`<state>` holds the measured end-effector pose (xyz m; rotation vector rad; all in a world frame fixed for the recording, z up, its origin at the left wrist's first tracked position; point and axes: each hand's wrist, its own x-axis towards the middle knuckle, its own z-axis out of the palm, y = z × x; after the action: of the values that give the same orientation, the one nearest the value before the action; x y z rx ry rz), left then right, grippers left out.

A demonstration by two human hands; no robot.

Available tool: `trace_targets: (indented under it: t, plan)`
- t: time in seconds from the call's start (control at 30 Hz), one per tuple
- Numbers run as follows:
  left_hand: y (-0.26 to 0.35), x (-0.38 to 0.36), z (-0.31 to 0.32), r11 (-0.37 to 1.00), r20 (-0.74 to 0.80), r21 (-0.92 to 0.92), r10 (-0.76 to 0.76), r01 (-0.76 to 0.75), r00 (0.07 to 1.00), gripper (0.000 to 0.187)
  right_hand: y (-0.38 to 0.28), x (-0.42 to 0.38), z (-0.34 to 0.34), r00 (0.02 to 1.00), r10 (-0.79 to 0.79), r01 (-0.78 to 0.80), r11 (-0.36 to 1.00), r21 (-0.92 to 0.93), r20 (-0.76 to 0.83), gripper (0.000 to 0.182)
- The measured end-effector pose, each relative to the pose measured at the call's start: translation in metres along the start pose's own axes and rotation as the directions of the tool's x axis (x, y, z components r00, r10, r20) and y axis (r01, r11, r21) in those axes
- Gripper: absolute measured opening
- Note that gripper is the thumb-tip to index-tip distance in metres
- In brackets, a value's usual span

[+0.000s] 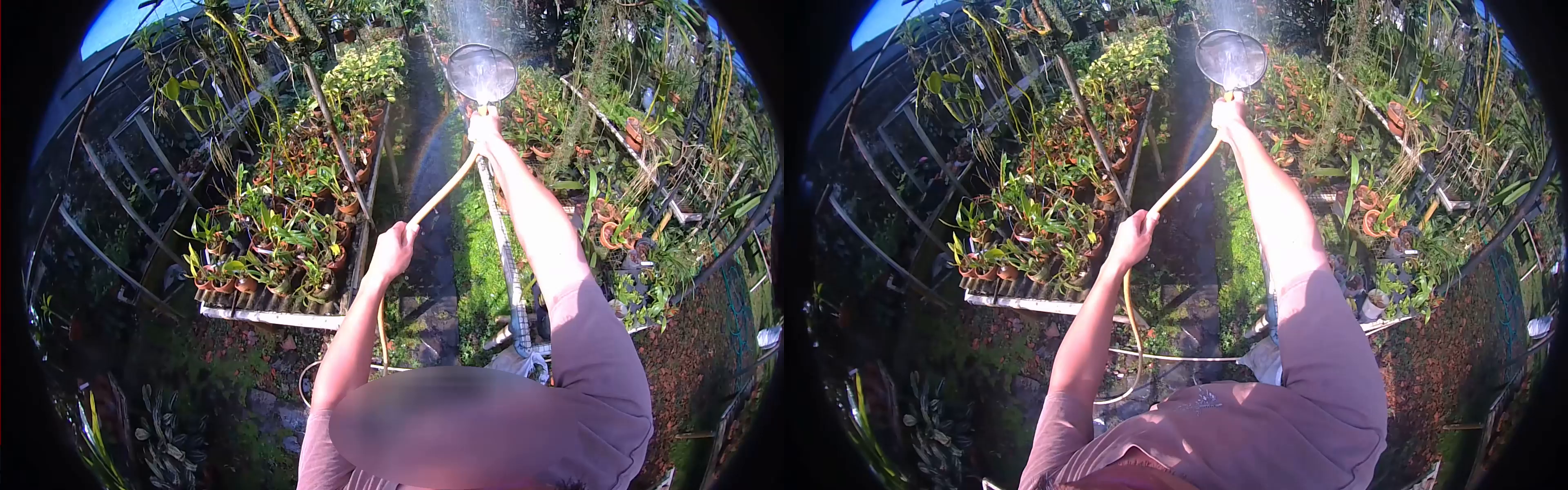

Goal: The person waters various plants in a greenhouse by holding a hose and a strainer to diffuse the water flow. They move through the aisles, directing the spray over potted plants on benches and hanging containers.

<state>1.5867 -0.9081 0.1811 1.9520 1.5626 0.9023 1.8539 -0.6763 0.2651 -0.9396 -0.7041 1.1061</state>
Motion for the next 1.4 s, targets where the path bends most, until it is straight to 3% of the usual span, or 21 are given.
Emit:
trace_targets:
  t: [0.17, 0.43, 0.5, 0.57, 0.67, 0.77, 0.83, 0.9, 0.97, 1.03, 1.07, 1.13, 1.2, 1.23, 1.3, 1.37, 1.4]
  plan:
    - [-0.029, 0.022, 0.003, 0.996, 0.031, -0.003, 0.087, -0.087, 0.996, 0.038, 0.015, 0.004, -0.025, 0.986, 0.127, -0.143, 0.977, 0.157, 0.104, 0.018]
    - [-0.05, -0.007, 0.015, 0.986, 0.096, -0.029, 0.167, -0.165, 0.981, 0.036, 0.058, -0.031, -0.067, 0.997, -0.047, 0.038, 0.991, -0.132, -0.066, 0.012]
    - [-0.067, -0.019, 0.028, 0.992, 0.122, -0.063, 0.114, -0.107, 0.986, 0.035, 0.067, -0.041, -0.081, 0.997, -0.062, 0.065, 0.995, -0.079, 0.047, 0.011]
    - [-0.077, -0.035, 0.038, 0.994, 0.157, -0.092, 0.068, -0.054, 0.985, 0.034, 0.064, -0.063, -0.078, 0.996, -0.081, 0.077, 0.987, -0.144, -0.021, 0.017]
    - [-0.083, -0.058, 0.05, 0.993, 0.202, -0.117, 0.033, -0.01, 0.979, 0.034, 0.067, -0.083, -0.084, 0.995, -0.075, 0.085, 0.981, -0.174, 0.06, 0.016]
    - [-0.092, -0.076, 0.063, 0.982, 0.098, -0.087, 0.176, -0.168, 0.98, 0.034, 0.071, -0.101, -0.09, 0.993, -0.097, 0.11, 0.969, -0.222, 0.067, 0.014]
    - [-0.088, -0.086, 0.063, 0.984, 0.079, -0.048, 0.175, -0.172, 0.981, 0.032, 0.071, -0.107, -0.093, 0.993, -0.077, 0.096, 0.964, -0.248, 0.084, 0.017]
    - [-0.093, -0.094, 0.069, 0.939, -0.104, 0.109, 0.338, -0.328, 0.935, 0.031, 0.073, -0.107, -0.096, 0.991, -0.072, 0.095, 0.974, -0.207, 0.117, 0.02]
    - [-0.093, -0.103, 0.07, 0.955, -0.086, 0.224, 0.217, -0.194, 0.972, 0.034, 0.079, -0.105, -0.103, 0.983, -0.032, 0.054, 0.991, -0.121, 0.182, 0.024]
    - [-0.084, -0.115, 0.067, 0.935, -0.115, 0.343, 0.137, -0.09, 0.984, 0.037, 0.085, -0.113, -0.098, 0.992, -0.016, 0.035, 0.988, -0.15, 0.126, 0.02]
    - [-0.092, -0.115, 0.068, 0.913, -0.102, 0.393, 0.158, -0.106, 0.982, 0.04, 0.088, -0.118, -0.097, 0.991, -0.009, 0.028, 0.99, -0.139, 0.136, 0.018]
    - [-0.097, -0.118, 0.068, 0.96, -0.054, 0.265, 0.107, -0.089, 0.993, 0.04, 0.095, -0.118, -0.097, 0.98, 0.024, -0.003, 0.994, -0.107, 0.198, 0.016]
    - [-0.098, -0.124, 0.074, 0.992, -0.066, 0.08, 0.102, -0.097, 0.993, 0.034, 0.102, -0.126, -0.094, 0.993, 0.002, 0.024, 0.976, -0.215, 0.118, 0.014]
    - [-0.097, -0.129, 0.08, 1.0, -0.026, 0.011, 0.014, -0.013, 1.0, 0.033, 0.102, -0.131, -0.09, 0.996, -0.016, 0.039, 0.962, -0.271, 0.085, 0.013]
    - [-0.09, -0.142, 0.09, 0.98, 0.06, -0.116, -0.155, 0.161, 0.986, 0.033, 0.115, -0.123, -0.1, 0.982, 0.034, -0.007, 0.989, -0.148, 0.185, 0.012]
    - [-0.086, -0.153, 0.104, 0.979, 0.011, -0.113, -0.172, 0.172, 0.985, 0.035, 0.127, -0.11, -0.116, 0.935, 0.113, -0.101, 0.994, -0.051, 0.335, 0.012]
    - [-0.076, -0.162, 0.109, 0.978, -0.015, -0.094, -0.189, 0.187, 0.982, 0.035, 0.127, -0.123, -0.114, 0.957, 0.053, -0.029, 0.996, -0.086, 0.285, 0.01]
